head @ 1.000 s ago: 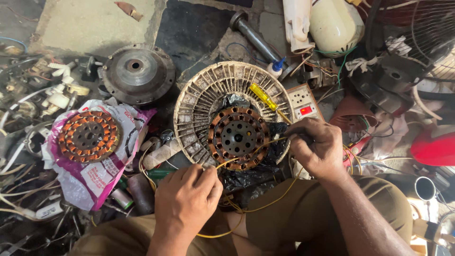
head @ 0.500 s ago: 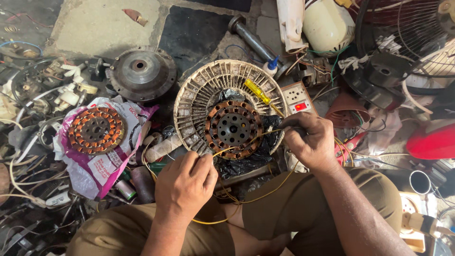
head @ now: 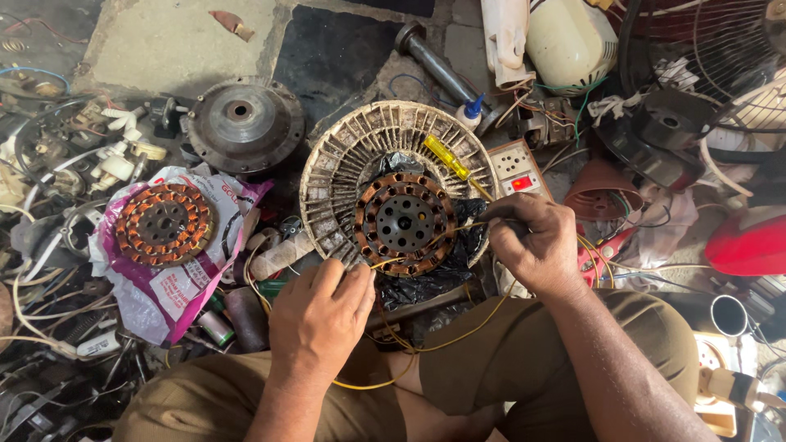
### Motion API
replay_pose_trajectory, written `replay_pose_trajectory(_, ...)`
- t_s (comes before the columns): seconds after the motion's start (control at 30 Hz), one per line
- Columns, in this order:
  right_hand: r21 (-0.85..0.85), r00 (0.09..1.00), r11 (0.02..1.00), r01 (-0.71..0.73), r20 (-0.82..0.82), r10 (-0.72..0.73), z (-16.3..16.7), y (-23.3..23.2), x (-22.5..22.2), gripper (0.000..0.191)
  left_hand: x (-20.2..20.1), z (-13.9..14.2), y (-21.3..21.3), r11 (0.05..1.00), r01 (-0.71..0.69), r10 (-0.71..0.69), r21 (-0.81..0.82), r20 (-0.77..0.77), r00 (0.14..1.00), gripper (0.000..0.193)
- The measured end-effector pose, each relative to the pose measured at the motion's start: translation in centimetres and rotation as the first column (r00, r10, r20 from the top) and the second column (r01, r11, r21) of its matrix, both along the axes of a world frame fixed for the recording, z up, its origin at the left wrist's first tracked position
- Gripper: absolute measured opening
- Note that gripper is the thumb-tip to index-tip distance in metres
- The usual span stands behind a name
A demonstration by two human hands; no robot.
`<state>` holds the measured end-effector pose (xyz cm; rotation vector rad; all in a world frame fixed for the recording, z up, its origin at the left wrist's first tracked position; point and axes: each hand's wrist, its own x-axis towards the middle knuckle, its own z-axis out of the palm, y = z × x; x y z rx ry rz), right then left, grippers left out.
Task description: The person sits on the floor and works on a ceiling fan motor stator, using a screwdriver to pry and adjust the copper winding assembly. They position the stator on the fan housing, route yellow wires around it, and connect wires while testing with a small electrical testing device.
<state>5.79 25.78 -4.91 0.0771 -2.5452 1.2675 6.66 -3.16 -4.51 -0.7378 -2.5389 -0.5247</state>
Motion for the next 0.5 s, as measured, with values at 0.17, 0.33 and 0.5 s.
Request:
replay_pose_trajectory(0.17, -0.020, 0.999, 1.000, 0.011, 0.031, -0.010, -0.08, 0.03, 0.00, 0.016, 0.26, 0.41, 0.35, 1.000, 0.003, -0.003, 0.004, -0.048, 0.999, 0.017)
replay_pose_trajectory(0.33, -0.001, 1.000, 1.000, -0.023, 0.001, 0.023, -0.13, 0.24, -0.04, 0.017, 0.30, 0.71, 0.42, 0.999, 0.032, -0.031, 0.023, -0.056, 0.998, 0.016)
replay_pose_trajectory(0.5, -0.011, 1.000, 1.000, -0.019, 0.009, 0.019, -0.07, 0.23, -0.05, 0.018, 0.29, 0.65, 0.54, 0.999, 0.047, -0.046, 0.018, -0.053, 0.998, 0.014)
